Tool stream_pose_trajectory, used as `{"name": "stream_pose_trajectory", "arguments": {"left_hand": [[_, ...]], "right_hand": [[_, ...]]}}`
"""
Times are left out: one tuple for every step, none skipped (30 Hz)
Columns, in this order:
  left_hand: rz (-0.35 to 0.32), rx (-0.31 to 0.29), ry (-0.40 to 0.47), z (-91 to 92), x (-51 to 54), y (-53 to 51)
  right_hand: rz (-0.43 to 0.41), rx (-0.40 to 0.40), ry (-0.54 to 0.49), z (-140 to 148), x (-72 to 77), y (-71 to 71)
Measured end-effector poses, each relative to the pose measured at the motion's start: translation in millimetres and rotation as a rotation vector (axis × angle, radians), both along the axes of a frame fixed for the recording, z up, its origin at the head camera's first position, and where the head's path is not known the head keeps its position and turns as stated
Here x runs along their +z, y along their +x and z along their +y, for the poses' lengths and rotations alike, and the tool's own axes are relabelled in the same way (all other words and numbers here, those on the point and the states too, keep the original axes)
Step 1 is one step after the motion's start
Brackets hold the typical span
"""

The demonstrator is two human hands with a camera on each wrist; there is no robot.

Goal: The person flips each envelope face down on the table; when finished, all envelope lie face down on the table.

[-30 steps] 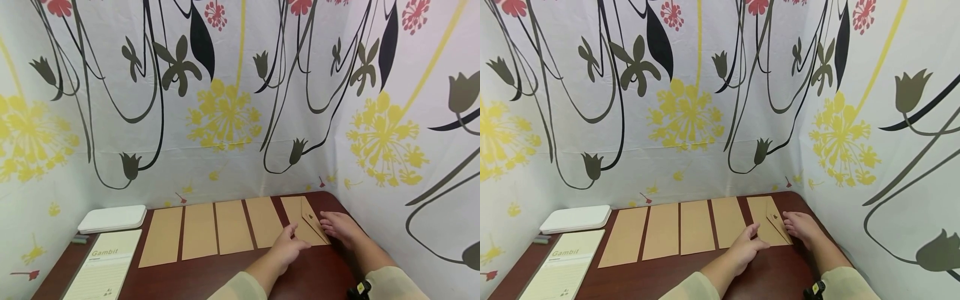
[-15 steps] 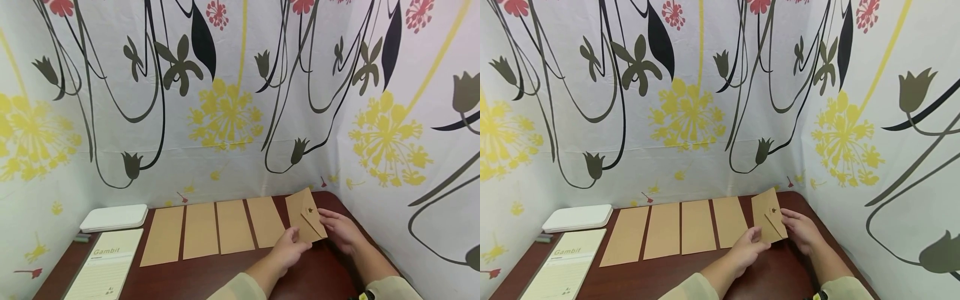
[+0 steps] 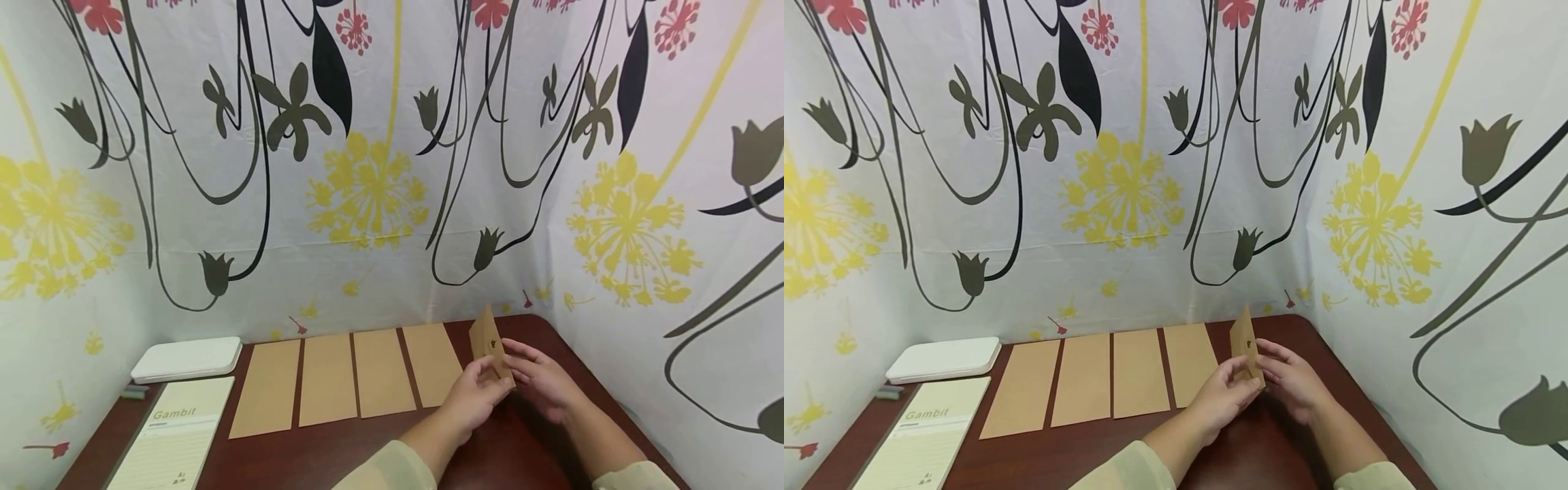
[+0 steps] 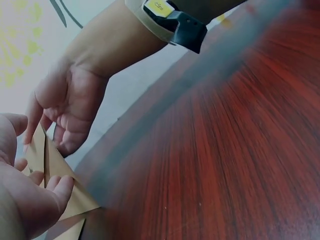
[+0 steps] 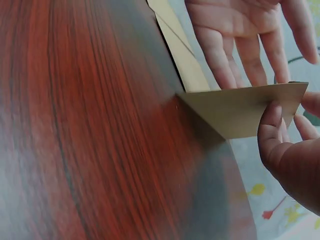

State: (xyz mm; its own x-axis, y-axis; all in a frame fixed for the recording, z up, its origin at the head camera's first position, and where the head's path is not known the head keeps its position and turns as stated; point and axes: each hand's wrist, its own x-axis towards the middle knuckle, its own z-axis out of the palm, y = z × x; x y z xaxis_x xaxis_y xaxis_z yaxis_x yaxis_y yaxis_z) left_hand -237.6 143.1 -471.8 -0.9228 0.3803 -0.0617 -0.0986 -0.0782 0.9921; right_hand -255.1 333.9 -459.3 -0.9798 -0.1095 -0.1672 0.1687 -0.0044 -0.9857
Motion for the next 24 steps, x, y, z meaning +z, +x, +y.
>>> {"name": "stream_pose_trajectory", "arguments": {"left_hand": [[-0.002,0.005,0.009,0.1,0.7,0.3],[-0.004,0.011,0.018,0.5,1.1,0.4],[0.001,0.021,0.017,1.1,1.5,0.6],[0.004,0.033,0.015,1.7,2.0,0.7],[0.014,0.043,0.01,2.2,2.0,0.8],[0.024,0.056,-0.001,2.4,2.7,1.2],[0.032,0.067,-0.006,2.4,3.2,1.8],[0.043,0.08,-0.011,2.4,3.8,2.3],[0.051,0.091,-0.018,2.0,4.5,2.7],[0.056,0.101,-0.022,1.4,5.2,3.0],[0.065,0.109,-0.024,0.7,5.4,3.2],[0.068,0.117,-0.021,-0.1,6.2,3.6],[0.07,0.124,-0.017,-0.7,6.3,3.8],[0.076,0.133,-0.016,-1.5,6.4,3.8],[0.083,0.144,-0.017,-2.2,6.2,3.7],[0.092,0.155,-0.017,-2.8,6.1,3.7],[0.097,0.162,-0.011,-3.4,5.9,3.7],[0.098,0.171,-0.007,-4.0,6.1,3.7],[0.102,0.181,-0.007,-4.8,5.7,3.5],[0.104,0.191,-0.005,-5.7,5.5,3.2],[0.108,0.201,-0.006,-6.6,4.9,2.8],[0.104,0.211,-0.003,-7.6,4.3,2.5],[0.099,0.221,0.005,-8.5,3.2,2.0],[0.097,0.233,0.007,-9.4,2.2,1.6]], "right_hand": [[0.002,0.006,0.002,-2,0.4,0.4],[0.004,0.011,0.004,-4,0.8,0.8],[0.005,0.015,0.006,-6,1.0,1.1],[0.005,0.018,0.003,-8,1.1,1.3],[0.005,0.02,-0.004,-9,0.9,1.4],[0.006,0.021,-0.008,-11,0.4,1.4],[0.006,0.021,-0.011,-12,-0.5,1.3],[0.005,0.021,-0.017,-13,-1.4,1.3],[0.002,0.023,-0.024,-14,-2.5,1.2],[-0.003,0.025,-0.028,-14,-3.5,1.5],[-0.007,0.028,-0.026,-14,-4.7,1.7],[-0.014,0.033,-0.021,-15,-5.8,2.1],[-0.021,0.043,-0.017,-15,-6.7,2.5],[-0.03,0.056,-0.012,-14,-7.5,3.0],[-0.04,0.07,-0.005,-14,-8.3,3.4],[-0.047,0.083,0.005,-14,-9.2,3.7],[-0.056,0.095,0.014,-13,-10.4,3.9],[-0.064,0.104,0.024,-13,-11.6,4.1],[-0.069,0.116,0.036,-13,-12.8,4.2],[-0.072,0.129,0.051,-12,-14.0,4.3],[-0.074,0.137,0.066,-12,-15.2,4.3],[-0.078,0.137,0.076,-11,-16.6,4.1],[-0.082,0.134,0.082,-11,-18.0,3.8],[-0.086,0.127,0.085,-10,-19.2,3.6]]}}
